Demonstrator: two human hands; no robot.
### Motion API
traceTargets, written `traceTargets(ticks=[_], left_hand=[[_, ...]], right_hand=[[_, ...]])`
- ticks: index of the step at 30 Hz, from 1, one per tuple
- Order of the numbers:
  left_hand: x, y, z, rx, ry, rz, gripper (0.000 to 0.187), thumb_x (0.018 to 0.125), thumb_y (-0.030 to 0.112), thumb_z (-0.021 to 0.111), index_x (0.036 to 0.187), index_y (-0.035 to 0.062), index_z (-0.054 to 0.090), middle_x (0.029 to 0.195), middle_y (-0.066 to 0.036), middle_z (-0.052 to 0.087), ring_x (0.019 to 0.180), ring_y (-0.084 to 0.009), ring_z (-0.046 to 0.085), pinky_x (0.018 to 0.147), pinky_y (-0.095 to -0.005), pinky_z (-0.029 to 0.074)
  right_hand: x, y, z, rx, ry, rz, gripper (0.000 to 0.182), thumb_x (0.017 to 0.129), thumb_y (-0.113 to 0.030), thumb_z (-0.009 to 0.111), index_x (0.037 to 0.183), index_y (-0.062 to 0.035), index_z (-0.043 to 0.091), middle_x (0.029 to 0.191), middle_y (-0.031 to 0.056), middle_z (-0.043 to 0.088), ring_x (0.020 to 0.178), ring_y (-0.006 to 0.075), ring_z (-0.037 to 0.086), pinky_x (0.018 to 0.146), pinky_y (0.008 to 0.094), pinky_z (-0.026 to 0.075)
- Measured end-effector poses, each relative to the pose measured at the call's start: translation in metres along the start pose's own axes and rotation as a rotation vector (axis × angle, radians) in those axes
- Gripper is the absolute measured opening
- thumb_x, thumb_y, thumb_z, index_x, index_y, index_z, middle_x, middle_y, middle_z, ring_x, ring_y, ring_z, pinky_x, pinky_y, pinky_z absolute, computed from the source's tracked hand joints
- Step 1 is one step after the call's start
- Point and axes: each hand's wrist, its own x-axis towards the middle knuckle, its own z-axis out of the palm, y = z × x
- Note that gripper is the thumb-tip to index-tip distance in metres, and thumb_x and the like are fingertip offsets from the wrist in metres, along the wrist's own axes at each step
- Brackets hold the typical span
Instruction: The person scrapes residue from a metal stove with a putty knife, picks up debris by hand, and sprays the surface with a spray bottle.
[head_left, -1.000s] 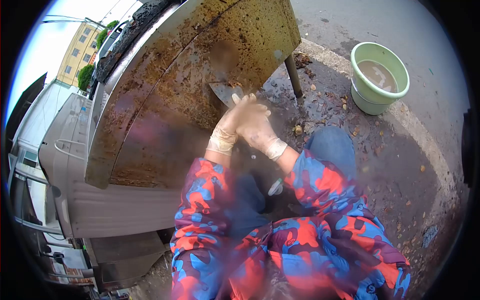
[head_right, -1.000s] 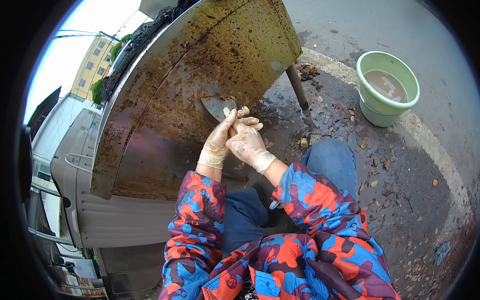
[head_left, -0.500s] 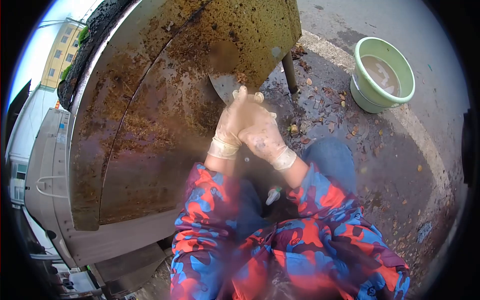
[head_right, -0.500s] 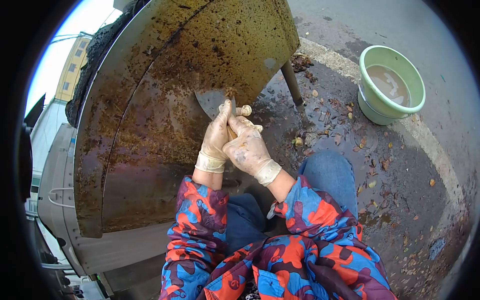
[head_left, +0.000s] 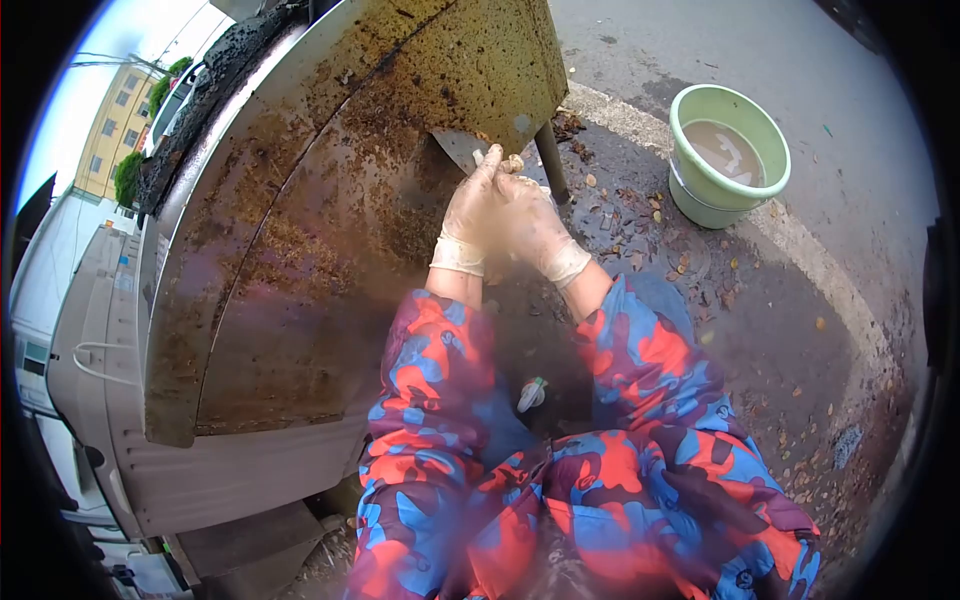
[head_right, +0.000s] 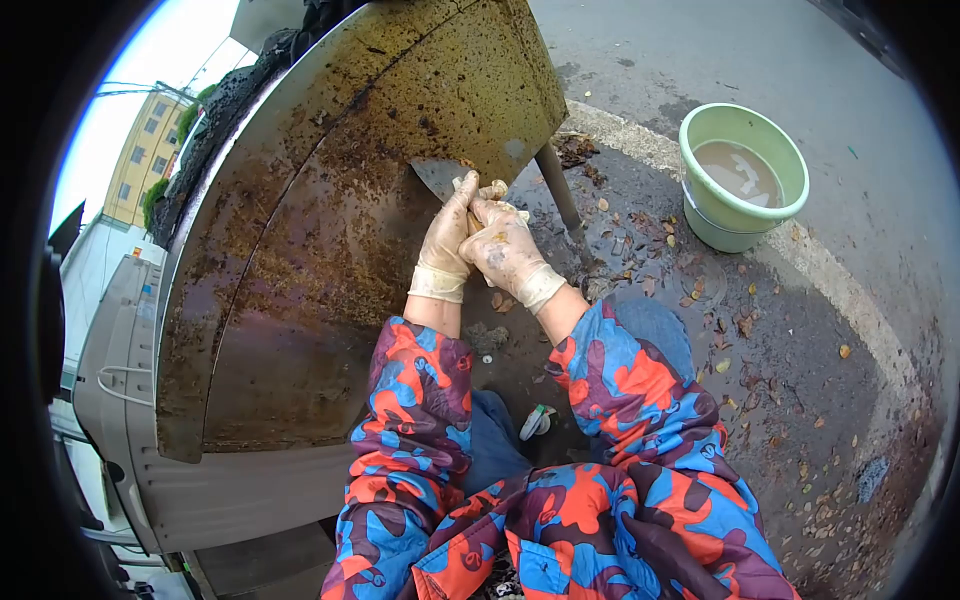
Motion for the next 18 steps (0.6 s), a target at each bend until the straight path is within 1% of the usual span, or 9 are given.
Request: traceTargets(ticks=[3, 5, 6, 9, 11, 13, 15, 17, 18], left_hand=[[-0.024, -0.012, 0.020, -0.007, -0.043, -0.030, 0.043, 0.089, 0.041, 0.050, 0.099, -0.0009, 0.052, 0.079, -0.014, 0.060, 0.075, -0.0267, 0.061, 0.072, -0.0398, 0.052], [-0.045, -0.020, 0.026, 0.034, 0.057, -0.041, 0.047, 0.088, 0.043, 0.051, 0.099, -0.0030, 0.051, 0.081, -0.016, 0.060, 0.081, -0.0308, 0.061, 0.078, -0.0419, 0.051], [-0.051, -0.023, 0.022, -0.023, 0.034, -0.050, 0.049, 0.088, 0.044, 0.052, 0.100, -0.0039, 0.050, 0.083, -0.018, 0.059, 0.083, -0.0329, 0.061, 0.080, -0.0431, 0.050], [-0.056, -0.025, 0.001, -0.066, 0.003, -0.095, 0.056, 0.087, 0.048, 0.051, 0.100, -0.0056, 0.050, 0.086, -0.020, 0.059, 0.086, -0.0355, 0.059, 0.082, -0.0448, 0.048], [-0.055, -0.025, -0.013, -0.203, 0.096, -0.077, 0.058, 0.087, 0.051, 0.048, 0.101, -0.0056, 0.050, 0.084, -0.020, 0.060, 0.085, -0.0359, 0.059, 0.081, -0.0441, 0.049], [-0.052, -0.024, -0.026, -0.179, 0.165, -0.081, 0.059, 0.088, 0.051, 0.045, 0.101, -0.0065, 0.052, 0.081, -0.020, 0.060, 0.080, -0.0358, 0.060, 0.076, -0.0443, 0.050], [-0.046, -0.022, -0.040, -0.062, 0.272, -0.112, 0.058, 0.089, 0.049, 0.043, 0.101, -0.0072, 0.054, 0.078, -0.019, 0.060, 0.075, -0.0358, 0.060, 0.072, -0.0453, 0.051], [-0.044, -0.021, -0.046, -0.088, 0.280, -0.139, 0.053, 0.091, 0.044, 0.042, 0.101, -0.0070, 0.055, 0.076, -0.019, 0.060, 0.071, -0.0353, 0.060, 0.068, -0.0459, 0.051], [-0.041, -0.021, -0.046, -0.073, 0.296, -0.127, 0.052, 0.091, 0.042, 0.041, 0.101, -0.0066, 0.055, 0.076, -0.019, 0.059, 0.070, -0.0349, 0.060, 0.068, -0.0465, 0.051]], right_hand=[[-0.022, -0.010, -0.011, 0.048, -0.067, 0.092, 0.052, 0.065, -0.008, 0.057, 0.116, -0.0002, 0.050, 0.101, 0.0185, 0.059, 0.097, 0.0304, 0.056, 0.081, 0.0320, 0.044], [-0.050, -0.009, -0.001, 0.173, -0.002, -0.045, 0.065, 0.064, -0.009, 0.057, 0.128, -0.0031, 0.043, 0.112, 0.0173, 0.057, 0.106, 0.0268, 0.054, 0.087, 0.0290, 0.042], [-0.056, -0.019, -0.005, 0.167, -0.155, 0.205, 0.072, 0.065, -0.009, 0.057, 0.134, -0.0065, 0.038, 0.118, 0.0166, 0.054, 0.109, 0.0244, 0.052, 0.090, 0.0274, 0.040], [-0.059, -0.011, 0.014, 0.100, -0.216, 0.233, 0.070, 0.065, -0.011, 0.057, 0.133, -0.0079, 0.039, 0.118, 0.0167, 0.054, 0.108, 0.0242, 0.053, 0.090, 0.0278, 0.040], [-0.059, -0.016, 0.017, 0.032, -0.232, 0.242, 0.071, 0.065, -0.013, 0.056, 0.134, -0.0087, 0.039, 0.118, 0.0163, 0.055, 0.107, 0.0247, 0.054, 0.090, 0.0278, 0.040], [-0.058, -0.024, 0.020, 0.336, -0.215, 0.447, 0.071, 0.065, -0.013, 0.056, 0.134, -0.0101, 0.039, 0.117, 0.0163, 0.056, 0.105, 0.0260, 0.055, 0.089, 0.0276, 0.041], [-0.058, -0.012, 0.034, 0.166, -0.245, 0.336, 0.071, 0.065, -0.013, 0.057, 0.134, -0.0105, 0.039, 0.116, 0.0161, 0.056, 0.103, 0.0261, 0.056, 0.088, 0.0270, 0.042], [-0.059, -0.009, 0.042, 0.469, -0.106, 0.476, 0.069, 0.066, -0.009, 0.057, 0.133, -0.0055, 0.039, 0.117, 0.0170, 0.056, 0.104, 0.0240, 0.056, 0.087, 0.0261, 0.042], [-0.058, -0.009, 0.043, 0.471, -0.111, 0.480, 0.069, 0.066, -0.009, 0.057, 0.133, -0.0055, 0.039, 0.117, 0.0170, 0.056, 0.104, 0.0240, 0.056, 0.087, 0.0261, 0.042]])
